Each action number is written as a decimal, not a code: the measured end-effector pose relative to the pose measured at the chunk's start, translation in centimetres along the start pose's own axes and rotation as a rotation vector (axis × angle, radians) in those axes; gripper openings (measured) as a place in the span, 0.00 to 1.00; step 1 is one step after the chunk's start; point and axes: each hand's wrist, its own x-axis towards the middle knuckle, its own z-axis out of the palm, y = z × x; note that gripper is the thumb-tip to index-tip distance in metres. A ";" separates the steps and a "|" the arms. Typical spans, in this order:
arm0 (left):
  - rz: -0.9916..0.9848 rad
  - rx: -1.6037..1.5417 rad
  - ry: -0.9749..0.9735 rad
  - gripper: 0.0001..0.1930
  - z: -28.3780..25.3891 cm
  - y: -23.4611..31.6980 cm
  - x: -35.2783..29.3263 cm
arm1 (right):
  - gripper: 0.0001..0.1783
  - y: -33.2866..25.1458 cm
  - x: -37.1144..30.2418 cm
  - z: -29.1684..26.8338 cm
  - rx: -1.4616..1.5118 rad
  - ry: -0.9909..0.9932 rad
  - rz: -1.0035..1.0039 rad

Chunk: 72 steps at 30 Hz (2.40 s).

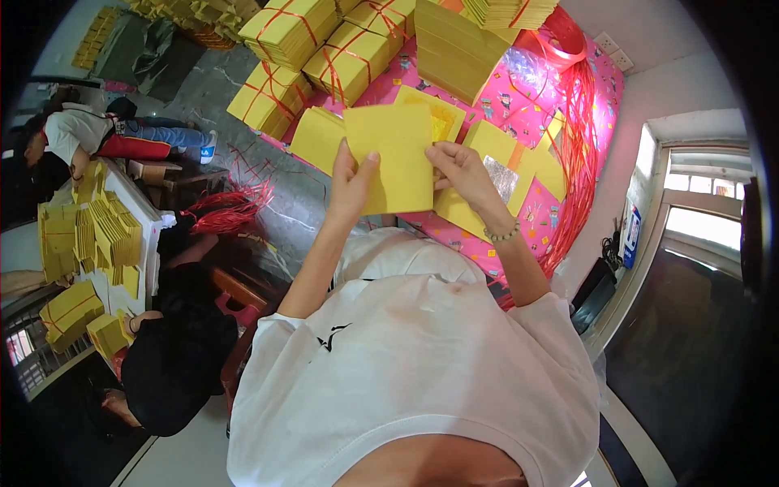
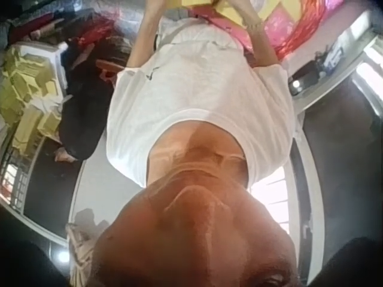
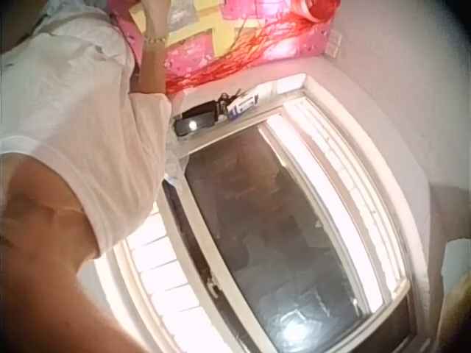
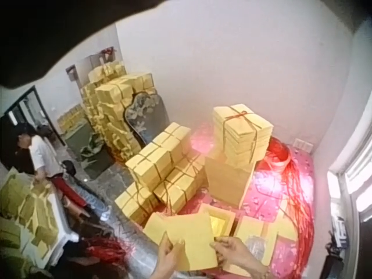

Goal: Folding and stacking yellow sheets of joss paper.

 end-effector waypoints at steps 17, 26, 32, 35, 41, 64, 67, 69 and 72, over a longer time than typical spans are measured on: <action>-0.213 -0.245 0.525 0.18 -8.8 -5.3 0.0 | 0.17 2.6 10.8 8.0 -0.488 -0.138 -0.198; -0.217 0.026 0.491 0.18 -14.9 -9.9 5.3 | 0.18 3.2 19.5 9.0 -0.623 -0.143 -0.247; -0.256 0.056 0.443 0.18 -15.6 -12.7 6.2 | 0.19 4.9 20.8 8.3 -0.691 -0.117 -0.264; -0.255 0.067 0.455 0.18 -15.3 -12.7 6.1 | 0.18 5.5 21.0 8.1 -0.650 -0.129 -0.243; -0.242 -0.004 0.449 0.18 -14.9 -12.2 5.8 | 0.17 4.7 21.0 7.8 -0.678 -0.151 -0.210; -0.332 0.623 0.562 0.16 -15.6 -14.1 8.7 | 0.20 6.5 22.5 7.6 -0.855 -0.080 -0.140; -0.303 0.681 0.561 0.17 -16.2 -14.7 8.6 | 0.19 6.6 21.3 7.6 -0.774 -0.003 -0.354; -0.298 0.709 0.560 0.18 -16.3 -15.0 8.4 | 0.19 6.2 19.7 7.1 -0.688 0.038 -0.410; -0.239 0.780 0.579 0.17 -16.0 -14.7 7.8 | 0.20 5.5 15.8 5.4 -0.662 0.074 -0.416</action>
